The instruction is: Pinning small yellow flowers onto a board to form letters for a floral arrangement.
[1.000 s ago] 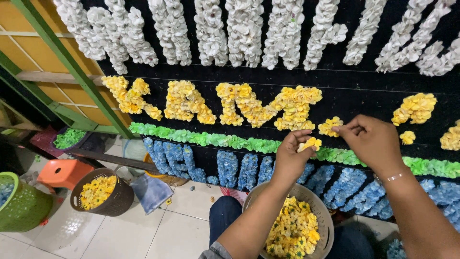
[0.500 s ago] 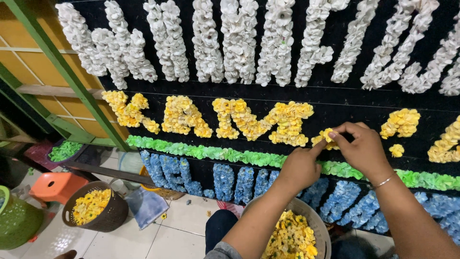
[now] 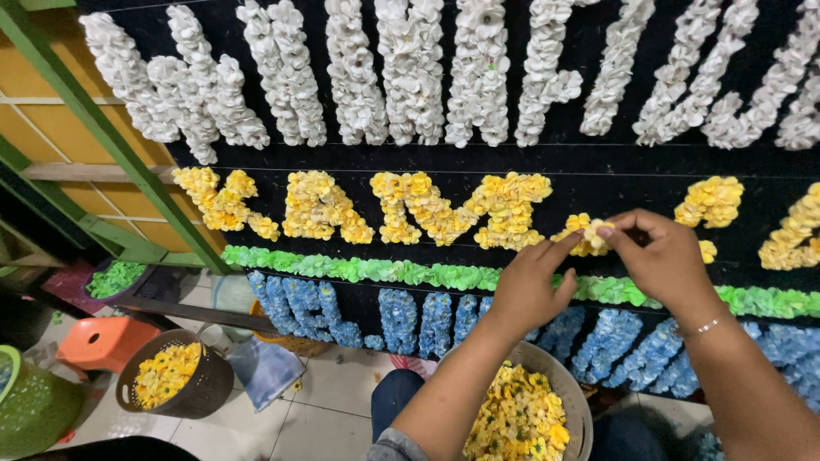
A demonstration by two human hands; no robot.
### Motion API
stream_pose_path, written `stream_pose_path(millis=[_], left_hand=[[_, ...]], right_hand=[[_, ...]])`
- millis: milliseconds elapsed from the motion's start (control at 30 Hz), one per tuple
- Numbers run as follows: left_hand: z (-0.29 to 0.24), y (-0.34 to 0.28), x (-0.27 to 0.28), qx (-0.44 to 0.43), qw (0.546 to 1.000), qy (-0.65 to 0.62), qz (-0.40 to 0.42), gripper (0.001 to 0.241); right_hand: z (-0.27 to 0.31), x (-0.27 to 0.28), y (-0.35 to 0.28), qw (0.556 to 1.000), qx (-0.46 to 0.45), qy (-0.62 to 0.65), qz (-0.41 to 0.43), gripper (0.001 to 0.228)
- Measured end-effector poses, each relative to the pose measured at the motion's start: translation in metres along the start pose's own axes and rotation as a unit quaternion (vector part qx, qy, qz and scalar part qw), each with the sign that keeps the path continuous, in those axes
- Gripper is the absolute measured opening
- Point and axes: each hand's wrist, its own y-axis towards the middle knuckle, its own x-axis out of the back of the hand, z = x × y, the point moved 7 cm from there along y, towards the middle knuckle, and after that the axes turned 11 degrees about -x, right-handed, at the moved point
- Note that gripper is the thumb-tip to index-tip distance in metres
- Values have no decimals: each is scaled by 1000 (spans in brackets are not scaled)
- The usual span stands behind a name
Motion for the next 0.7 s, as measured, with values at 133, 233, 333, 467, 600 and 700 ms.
stream_pose_path(millis=[133,233,333,467,600,700], left_hand=[[23,-1,-29,74,980,122,141,93],[25,0,-28,111,983,97,112,81],[13,-9,-29,98,989,80,71,82],[-18,-35,17,145,987,-70,17,59],[-4,-92,16,284,936,-208,-9,32],[-6,-102,-15,324,884,-336,-35,22]], right_hand=[[10,-4,12,995,65,-59,-46,17],[4,-18,28,996,36,-83,-16,15],[8,-23,23,952,162,-241,-94,26],[-4,28,-2,975,91,-144,-139,26],[-66,92,-5,946,125,-44,-297,44],[-64,73,16,956,136,33,-259,60]])
